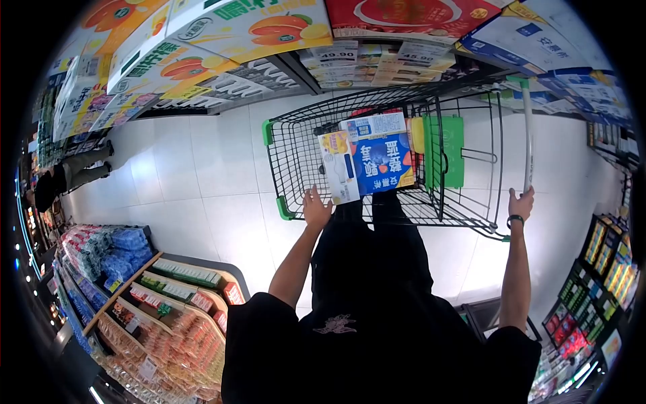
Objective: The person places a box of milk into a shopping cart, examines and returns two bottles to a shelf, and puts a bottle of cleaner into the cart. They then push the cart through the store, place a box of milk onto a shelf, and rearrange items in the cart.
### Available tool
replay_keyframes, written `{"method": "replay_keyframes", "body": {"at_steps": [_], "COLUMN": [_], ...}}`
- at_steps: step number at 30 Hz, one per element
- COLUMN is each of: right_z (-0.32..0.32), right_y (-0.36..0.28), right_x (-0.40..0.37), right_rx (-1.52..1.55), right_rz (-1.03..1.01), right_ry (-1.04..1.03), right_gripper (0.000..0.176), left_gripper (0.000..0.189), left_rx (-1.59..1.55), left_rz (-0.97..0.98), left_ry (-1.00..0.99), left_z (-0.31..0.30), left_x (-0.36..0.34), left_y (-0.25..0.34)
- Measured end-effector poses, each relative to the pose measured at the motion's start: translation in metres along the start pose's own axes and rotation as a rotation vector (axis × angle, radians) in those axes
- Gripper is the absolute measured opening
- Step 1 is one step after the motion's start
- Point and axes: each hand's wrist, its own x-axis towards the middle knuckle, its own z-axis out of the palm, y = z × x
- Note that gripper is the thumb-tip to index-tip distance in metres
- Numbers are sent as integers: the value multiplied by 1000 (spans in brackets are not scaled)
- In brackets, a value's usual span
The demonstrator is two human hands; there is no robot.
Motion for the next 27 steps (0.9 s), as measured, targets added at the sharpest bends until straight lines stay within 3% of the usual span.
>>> {"method": "replay_keyframes", "body": {"at_steps": [3, 7, 9, 11, 15, 17, 20, 24, 27], "right_z": [-7, 2, -12, -33, -64, -84, -95, -99, -63], "right_y": [-1, 17, 12, -1, -18, -21, -32, -38, -68], "right_x": [-3, 10, 0, -5, -27, -45, -64, -101, -133], "right_rx": [1, 110, 120, 145, 99, 108, 178, 242, 246], "right_rz": [-12, -96, -133, -178, -158, -220, -329, -405, -487], "right_ry": [-33, -78, -90, -123, -159, -131, -119, -73, -16], "right_gripper": [83, 98, 103, 106, 112, 111, 108, 107, 111], "left_gripper": [73, 69, 59, 45, 31, 29, 29, 47, 61], "left_rx": [182, 197, 163, 71, -14, -56, -5, -21, -74], "left_rz": [103, -66, -46, 142, 230, 229, 231, 203, 195], "left_ry": [-13, -209, -131, 105, 413, 512, 505, 461, 359], "left_z": [-7, -24, -17, -21, -33, -33, -24, -21, -21], "left_x": [-17, -21, -25, -30, -72, -102, -138, -193, -190], "left_y": [2, 11, -2, -7, 1, 9, 14, 29, 2]}}
